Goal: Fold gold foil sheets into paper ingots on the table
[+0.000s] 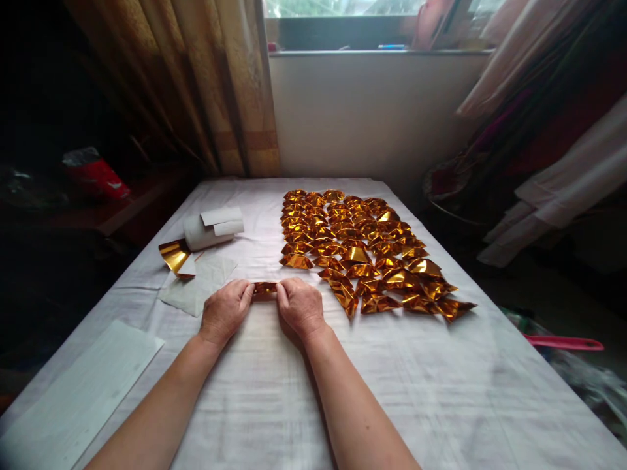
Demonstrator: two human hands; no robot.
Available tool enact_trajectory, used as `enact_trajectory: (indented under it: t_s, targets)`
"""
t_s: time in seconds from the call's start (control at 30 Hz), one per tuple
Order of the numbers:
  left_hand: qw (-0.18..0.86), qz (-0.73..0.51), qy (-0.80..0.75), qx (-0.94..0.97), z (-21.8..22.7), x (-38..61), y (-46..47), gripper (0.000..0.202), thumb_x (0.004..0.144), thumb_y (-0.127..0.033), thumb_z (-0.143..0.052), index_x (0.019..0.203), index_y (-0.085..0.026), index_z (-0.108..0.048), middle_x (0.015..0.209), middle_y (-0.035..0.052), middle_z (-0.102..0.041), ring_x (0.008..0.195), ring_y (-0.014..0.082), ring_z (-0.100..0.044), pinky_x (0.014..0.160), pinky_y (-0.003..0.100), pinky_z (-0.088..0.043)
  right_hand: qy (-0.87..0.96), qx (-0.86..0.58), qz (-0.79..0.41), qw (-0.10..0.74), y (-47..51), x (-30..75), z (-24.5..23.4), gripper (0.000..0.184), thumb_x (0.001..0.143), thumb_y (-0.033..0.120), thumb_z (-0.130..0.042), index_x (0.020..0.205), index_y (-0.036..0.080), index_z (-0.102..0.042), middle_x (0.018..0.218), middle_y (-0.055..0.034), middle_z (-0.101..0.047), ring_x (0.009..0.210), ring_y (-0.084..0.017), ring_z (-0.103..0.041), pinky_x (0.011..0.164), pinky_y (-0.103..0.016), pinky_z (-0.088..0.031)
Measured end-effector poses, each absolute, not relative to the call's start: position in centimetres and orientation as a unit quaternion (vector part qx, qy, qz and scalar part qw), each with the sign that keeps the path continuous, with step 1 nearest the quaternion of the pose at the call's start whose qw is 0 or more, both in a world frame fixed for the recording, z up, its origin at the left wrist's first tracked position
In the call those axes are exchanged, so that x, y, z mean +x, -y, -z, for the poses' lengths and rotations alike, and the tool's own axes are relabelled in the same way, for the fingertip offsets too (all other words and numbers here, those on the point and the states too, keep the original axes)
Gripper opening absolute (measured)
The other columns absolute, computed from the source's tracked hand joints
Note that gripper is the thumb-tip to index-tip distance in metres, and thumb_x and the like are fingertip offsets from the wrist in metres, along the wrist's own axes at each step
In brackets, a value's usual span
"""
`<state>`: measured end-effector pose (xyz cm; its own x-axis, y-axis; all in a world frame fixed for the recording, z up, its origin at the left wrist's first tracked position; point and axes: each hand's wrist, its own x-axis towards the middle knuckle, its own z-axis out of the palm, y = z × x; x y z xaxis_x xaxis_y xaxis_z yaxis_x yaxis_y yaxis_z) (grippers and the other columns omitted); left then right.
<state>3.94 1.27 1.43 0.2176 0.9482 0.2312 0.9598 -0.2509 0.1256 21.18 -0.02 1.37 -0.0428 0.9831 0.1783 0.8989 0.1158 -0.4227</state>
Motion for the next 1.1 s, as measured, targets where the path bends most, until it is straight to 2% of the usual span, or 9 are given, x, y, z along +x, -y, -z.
enact_trajectory:
  t_s: [0.33,0.77,1.1]
  targets:
    - [0.009,0.181,0.571,-0.800,-0.9,3.6,-1.1,0.031,0.099,-0.032,-0.038,0.092,-0.022,-0.066,0.090,0.0038,-0.072,0.079,0.0179,-0.064,0.069,0.027,-0.043,0.736,-0.612,-0.109,0.267,0.2,21.5,-0.7,0.029,0.096,0.027,-0.042,0.082,0.022,-0.067,0.084,-0.0040,-0.069,0.081,-0.016,-0.063,0.071,-0.023,-0.042]
    - [-0.012,0.228,0.572,-0.788,-0.7,3.4,-1.0,0.033,0.100,-0.032,-0.038,0.085,-0.020,-0.065,0.083,0.0023,-0.071,0.075,0.0164,-0.064,0.065,0.026,-0.042,0.747,-0.558,-0.121,0.340,0.0,21.7,0.1,0.027,0.095,0.026,-0.044,0.080,0.021,-0.066,0.076,-0.0034,-0.066,0.072,-0.015,-0.060,0.068,-0.024,-0.042]
    - [-0.008,0.243,0.581,-0.777,-0.6,3.3,-1.0,0.031,0.098,-0.029,-0.040,0.081,-0.020,-0.064,0.080,0.0020,-0.070,0.072,0.0156,-0.063,0.064,0.025,-0.041,0.766,-0.538,-0.107,0.336,0.2,21.6,-0.1,0.027,0.095,0.026,-0.044,0.076,0.022,-0.064,0.073,-0.0023,-0.064,0.068,-0.014,-0.058,0.064,-0.024,-0.039]
